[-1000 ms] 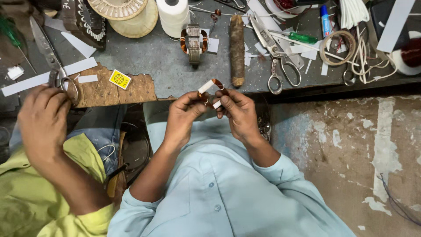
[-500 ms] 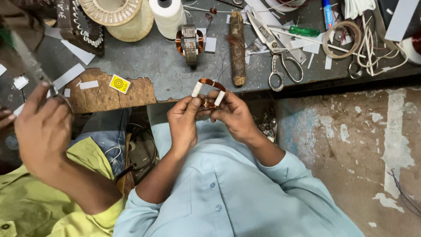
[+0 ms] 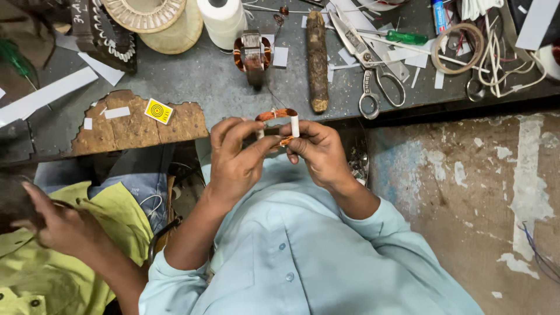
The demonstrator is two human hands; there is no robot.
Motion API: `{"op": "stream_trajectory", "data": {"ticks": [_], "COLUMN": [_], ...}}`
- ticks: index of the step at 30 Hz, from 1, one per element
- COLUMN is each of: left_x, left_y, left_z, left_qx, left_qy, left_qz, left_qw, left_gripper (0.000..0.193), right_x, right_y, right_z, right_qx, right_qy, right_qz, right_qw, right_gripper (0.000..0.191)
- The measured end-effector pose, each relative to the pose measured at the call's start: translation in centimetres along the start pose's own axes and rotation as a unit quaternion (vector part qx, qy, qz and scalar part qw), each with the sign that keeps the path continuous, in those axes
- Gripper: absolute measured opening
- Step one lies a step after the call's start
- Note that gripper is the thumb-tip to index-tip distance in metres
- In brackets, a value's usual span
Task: The person assembles small electrical components by hand, using a wooden mallet to tap parts into place and scissors to trim wires. They handle copper-wound cores, white insulating strips, and thin wires, repeatedly tapping and adjusting the assembly on a cluttered workbench.
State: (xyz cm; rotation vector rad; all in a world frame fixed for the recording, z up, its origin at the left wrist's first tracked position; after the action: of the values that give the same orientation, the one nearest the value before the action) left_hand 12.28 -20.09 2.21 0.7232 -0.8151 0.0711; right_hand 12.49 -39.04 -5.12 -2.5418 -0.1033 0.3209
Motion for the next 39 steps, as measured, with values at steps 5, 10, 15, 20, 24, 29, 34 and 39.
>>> {"op": "stream_trajectory", "data": {"ticks": [5,10,15,20,24,29,34,39], "left_x": [0.0,0.2,-0.4,-0.5,-0.9,-1.6,-1.9,-2.0], "left_y": [-0.4,-0.2,-1.9,-2.3,-2.5,-3.4,-3.1,-3.4], "left_z": [0.0,-0.5,-1.7,-1.2,-0.6,-1.6,-3.1,-2.8], "left_qx": [-0.079,-0.112,-0.39,-0.217,-0.222,-0.291,-0.324,-0.28], "left_qy": [-0.074,0.071,0.437,0.358,0.325,0.413,0.442,0.428], "left_qz": [0.022,0.004,0.067,0.021,0.003,-0.037,0.01,-0.012], "left_qw": [0.994,0.991,0.807,0.908,0.919,0.862,0.837,0.859], "left_gripper": [0.034,0.034,0.047,0.027,0.023,0.02,0.024,0.025], "right_x": [0.1,0.6,0.4,0.3,0.1,0.0,1.6,3.8], "right_y": [0.0,0.5,-0.2,-0.1,-0.2,0.0,1.4,3.2], "right_z": [0.1,0.5,0.0,-1.5,-1.3,-3.5,-6.4,-7.3], "right_qx": [0.007,0.002,-0.051,-0.212,-0.201,-0.332,-0.63,-0.581], "right_qy": [-0.011,-0.02,0.008,0.093,0.114,0.21,0.347,0.33], "right_qz": [0.017,0.017,0.007,0.012,0.059,0.016,0.146,0.196], "right_qw": [1.0,1.0,0.999,0.973,0.971,0.92,0.679,0.717], "right_gripper": [0.02,0.023,0.027,0.033,0.024,0.021,0.05,0.035]}}
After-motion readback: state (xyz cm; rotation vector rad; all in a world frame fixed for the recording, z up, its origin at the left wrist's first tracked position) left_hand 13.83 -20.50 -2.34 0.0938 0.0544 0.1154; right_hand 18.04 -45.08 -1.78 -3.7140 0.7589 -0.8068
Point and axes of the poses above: each hand's wrist, its own x-axis towards the middle knuckle, its own y-axis out of the back of the hand, z = x × y, the point moved 3 cm from there along x, towards the middle knuckle, and after that the axes turned 8 degrees about z, right-handed, at the moved point
